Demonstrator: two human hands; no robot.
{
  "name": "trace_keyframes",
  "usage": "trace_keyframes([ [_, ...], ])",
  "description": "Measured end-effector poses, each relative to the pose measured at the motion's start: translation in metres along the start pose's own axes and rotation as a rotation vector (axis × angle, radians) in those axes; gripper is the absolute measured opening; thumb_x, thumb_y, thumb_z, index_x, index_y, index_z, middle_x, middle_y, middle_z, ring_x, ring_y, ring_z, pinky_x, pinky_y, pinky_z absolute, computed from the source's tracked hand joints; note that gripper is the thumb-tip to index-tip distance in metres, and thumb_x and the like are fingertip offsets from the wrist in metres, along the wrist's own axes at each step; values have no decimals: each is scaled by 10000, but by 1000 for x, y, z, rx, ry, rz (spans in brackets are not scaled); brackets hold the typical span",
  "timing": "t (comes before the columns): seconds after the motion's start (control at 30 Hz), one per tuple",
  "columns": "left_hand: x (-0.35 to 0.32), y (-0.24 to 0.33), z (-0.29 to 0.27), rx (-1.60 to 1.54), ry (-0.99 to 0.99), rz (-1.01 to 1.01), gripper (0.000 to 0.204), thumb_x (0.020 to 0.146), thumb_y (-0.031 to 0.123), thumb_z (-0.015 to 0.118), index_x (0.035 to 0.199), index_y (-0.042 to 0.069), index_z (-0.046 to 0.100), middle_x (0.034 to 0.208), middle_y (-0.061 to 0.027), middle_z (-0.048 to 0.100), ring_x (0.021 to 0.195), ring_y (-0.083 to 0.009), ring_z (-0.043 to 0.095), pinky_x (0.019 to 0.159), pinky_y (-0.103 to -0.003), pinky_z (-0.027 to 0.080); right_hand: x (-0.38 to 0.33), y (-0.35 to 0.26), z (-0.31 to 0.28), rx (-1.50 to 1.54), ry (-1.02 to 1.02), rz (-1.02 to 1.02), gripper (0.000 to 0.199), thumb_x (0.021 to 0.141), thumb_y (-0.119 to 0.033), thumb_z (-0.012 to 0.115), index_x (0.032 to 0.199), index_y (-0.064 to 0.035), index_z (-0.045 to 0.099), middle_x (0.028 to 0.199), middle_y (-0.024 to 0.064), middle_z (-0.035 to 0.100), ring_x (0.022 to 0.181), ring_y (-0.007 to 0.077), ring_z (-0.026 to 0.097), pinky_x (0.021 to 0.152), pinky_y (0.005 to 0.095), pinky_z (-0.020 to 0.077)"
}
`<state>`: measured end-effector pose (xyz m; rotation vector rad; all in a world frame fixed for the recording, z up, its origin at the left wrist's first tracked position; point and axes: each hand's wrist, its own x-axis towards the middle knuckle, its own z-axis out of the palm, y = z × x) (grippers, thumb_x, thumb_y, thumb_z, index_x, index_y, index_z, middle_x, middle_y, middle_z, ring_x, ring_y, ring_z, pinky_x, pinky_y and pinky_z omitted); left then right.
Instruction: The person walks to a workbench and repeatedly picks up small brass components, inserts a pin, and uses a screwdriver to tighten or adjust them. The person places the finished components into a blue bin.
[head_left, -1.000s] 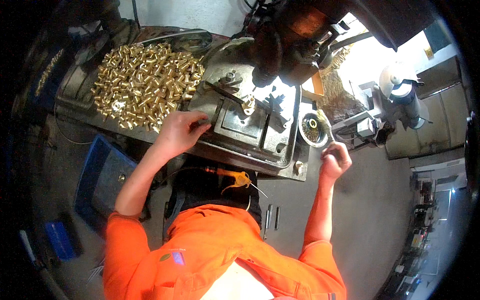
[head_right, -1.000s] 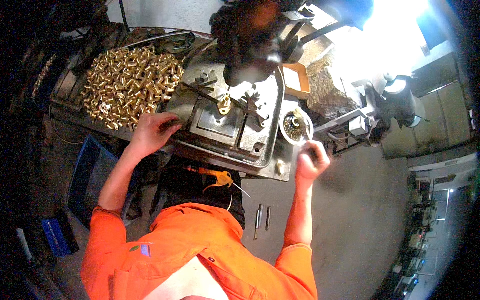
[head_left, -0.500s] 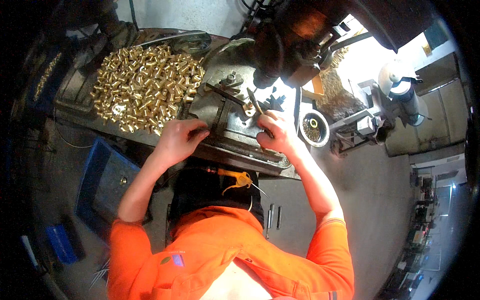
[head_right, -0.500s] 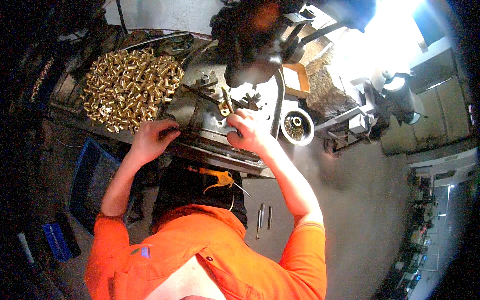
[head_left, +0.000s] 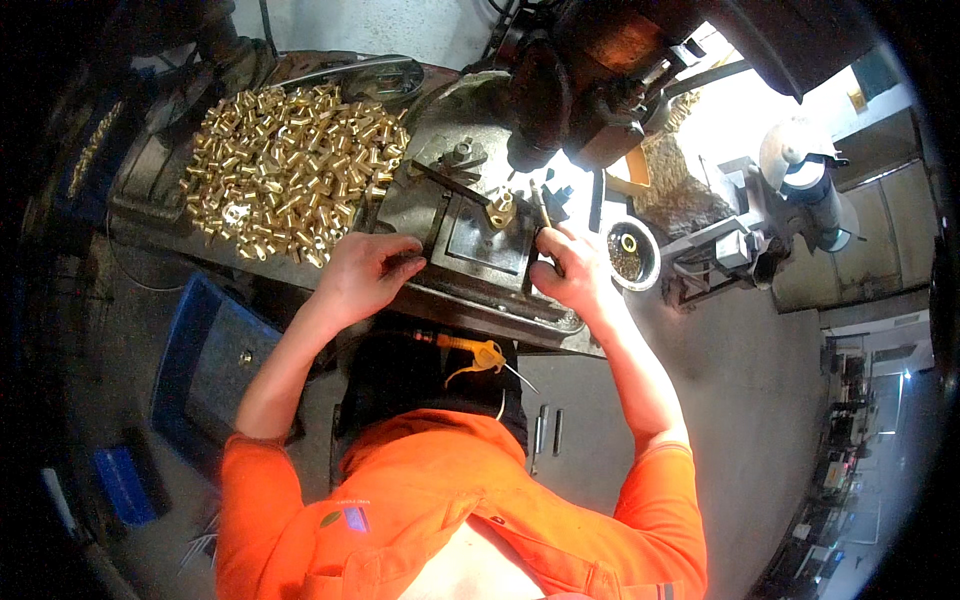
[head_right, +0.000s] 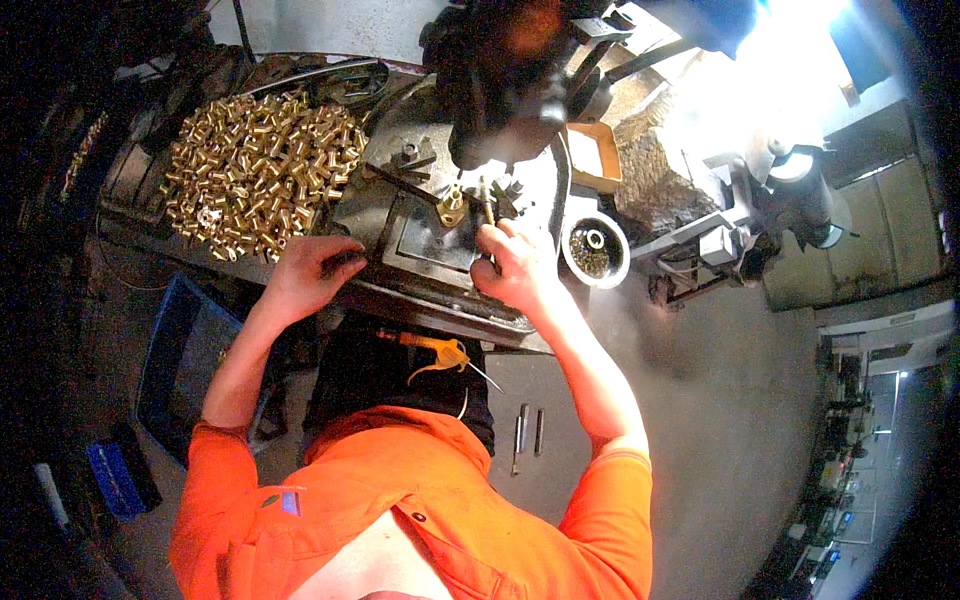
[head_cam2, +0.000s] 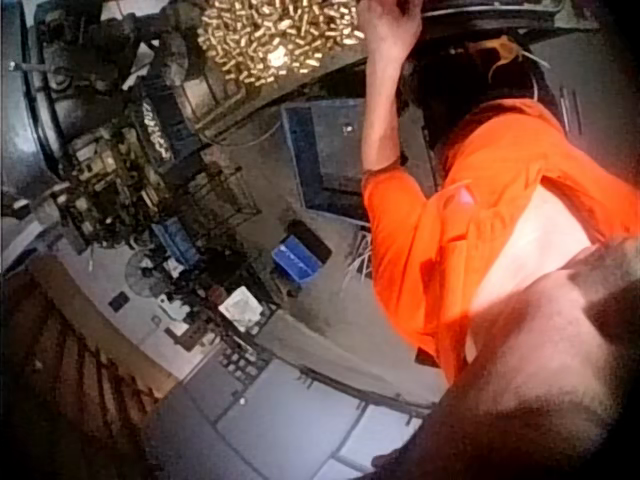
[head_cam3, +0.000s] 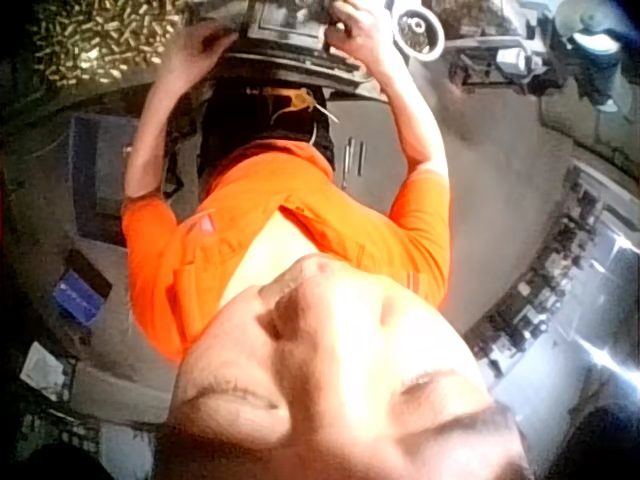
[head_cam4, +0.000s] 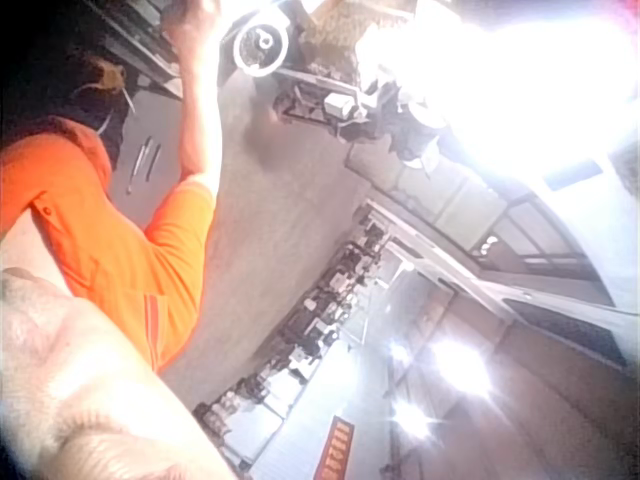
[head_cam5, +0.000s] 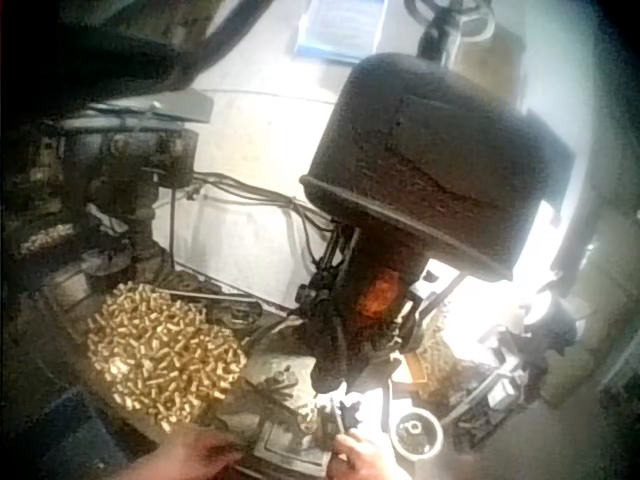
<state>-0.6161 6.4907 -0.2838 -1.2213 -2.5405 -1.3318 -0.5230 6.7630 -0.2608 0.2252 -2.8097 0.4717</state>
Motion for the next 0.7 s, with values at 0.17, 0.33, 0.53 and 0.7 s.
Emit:
trace_keyframes([
  [0.17, 1, 3, -2, -6, -3, 5, 200, 761, 195, 675, 869, 28, 650, 712, -162, 622, 581, -297, 605, 521, -346, 466, 2, -11, -10, 49, -23, -106, 217, 590, -165, 620, 761, -67, 527, 707, 117, 493, 737, 305, 536, 644, 418, 433],
  [0.33, 7, 13, -4, -19, -86, -49, 202, 762, 175, 680, 892, 24, 648, 789, -149, 643, 634, -278, 622, 582, -326, 484, 10, 8, 8, 56, 9, -133, 258, 595, -166, 619, 828, -68, 564, 736, 116, 512, 744, 309, 542, 630, 415, 427],
  [0.53, 4, 8, -6, 49, -111, -138, 213, 759, 166, 683, 916, 27, 649, 806, -132, 653, 642, -238, 622, 609, -313, 489, -17, -8, -27, 59, 118, -71, 231, 539, -126, 616, 748, -71, 535, 652, 84, 470, 616, 283, 522, 530, 371, 408],
  [0.7, 11, 3, 3, 17, -125, -89, 192, 739, 171, 693, 894, 60, 662, 637, -135, 597, 544, -240, 592, 522, -329, 454, -77, 24, -50, -53, 298, 157, 160, 499, -75, 580, 640, -53, 507, 587, 91, 436, 527, 270, 490, 477, 345, 400],
])
